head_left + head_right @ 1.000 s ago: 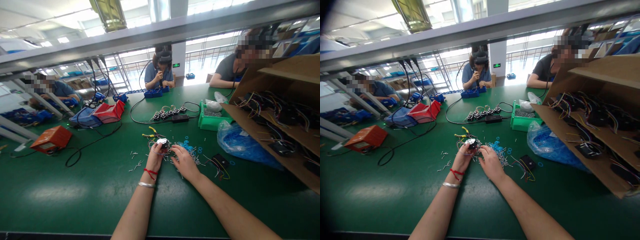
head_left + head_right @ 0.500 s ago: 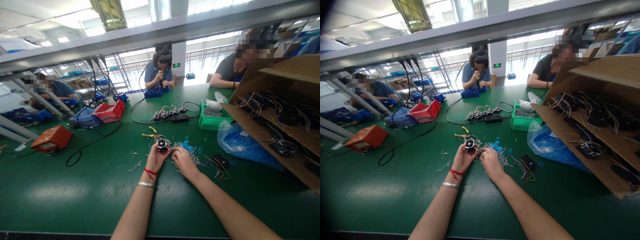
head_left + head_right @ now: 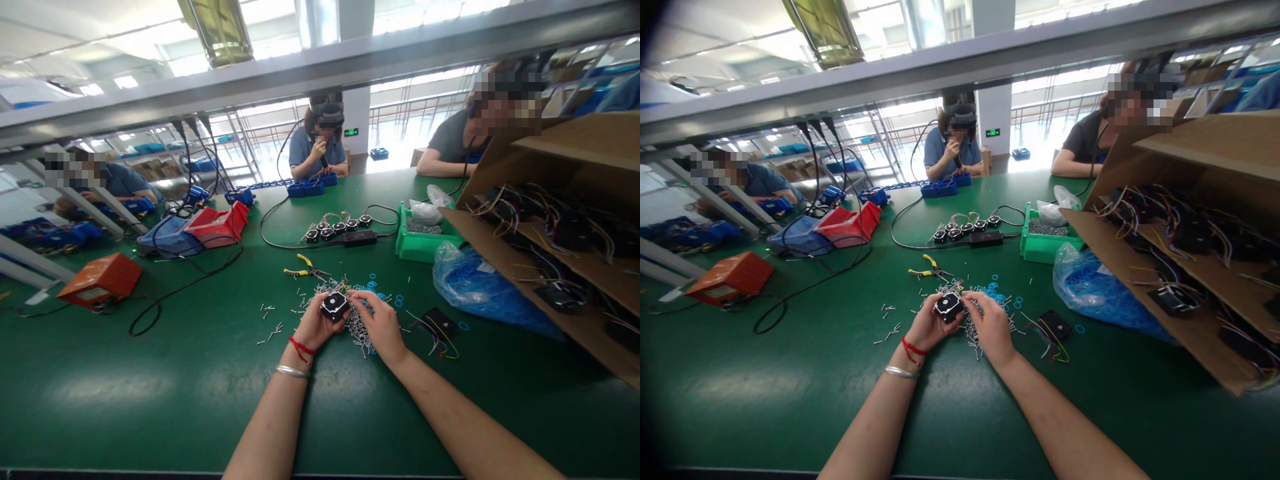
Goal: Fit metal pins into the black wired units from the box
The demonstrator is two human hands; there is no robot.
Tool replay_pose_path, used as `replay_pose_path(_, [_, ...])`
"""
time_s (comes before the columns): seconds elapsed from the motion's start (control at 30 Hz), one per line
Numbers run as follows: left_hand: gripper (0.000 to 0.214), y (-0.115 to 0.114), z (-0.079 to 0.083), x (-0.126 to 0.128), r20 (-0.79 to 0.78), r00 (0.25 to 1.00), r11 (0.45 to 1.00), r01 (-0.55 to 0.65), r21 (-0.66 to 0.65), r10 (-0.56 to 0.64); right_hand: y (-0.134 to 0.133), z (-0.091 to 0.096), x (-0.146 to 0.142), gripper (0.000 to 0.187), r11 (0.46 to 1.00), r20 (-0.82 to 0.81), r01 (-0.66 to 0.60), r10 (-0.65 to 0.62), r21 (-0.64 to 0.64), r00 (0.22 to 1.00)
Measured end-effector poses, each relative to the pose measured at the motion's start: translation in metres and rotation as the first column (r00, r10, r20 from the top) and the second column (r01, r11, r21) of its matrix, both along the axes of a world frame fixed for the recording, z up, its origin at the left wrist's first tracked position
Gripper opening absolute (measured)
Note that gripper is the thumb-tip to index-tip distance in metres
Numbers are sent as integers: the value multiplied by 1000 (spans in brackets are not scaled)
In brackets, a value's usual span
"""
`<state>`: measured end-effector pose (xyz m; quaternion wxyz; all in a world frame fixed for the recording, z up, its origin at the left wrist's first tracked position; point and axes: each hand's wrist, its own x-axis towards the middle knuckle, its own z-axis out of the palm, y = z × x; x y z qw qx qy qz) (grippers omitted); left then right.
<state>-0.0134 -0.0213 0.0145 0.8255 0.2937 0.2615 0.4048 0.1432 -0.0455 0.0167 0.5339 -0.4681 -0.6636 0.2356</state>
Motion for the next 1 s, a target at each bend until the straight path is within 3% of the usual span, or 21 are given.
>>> replay_pose_path(0.17, [37,-3,1,3,-29,999,999,40,10,-40,1,1,-1,14,1000,-8,2,-2,16,1000])
replay_pose_path(0.53, [35,-4,3,3,1,1000,998,12,-54,-12,-1,0,-2,13,998,72,-1,-5,70,997])
replay_pose_path(0.7, [39,-3,5,1,33,999,999,-26,-39,28,1,0,-2,22,991,199,-62,36,123,979])
replay_pose_path(0.83, [45,1,9,-7,105,984,990,-140,-17,141,5,-10,-3,32,993,338,-61,22,105,941])
replay_pose_path(1.0, [44,4,7,-12,146,960,971,-239,-8,237,8,-31,-6,3,997,575,-69,32,43,818])
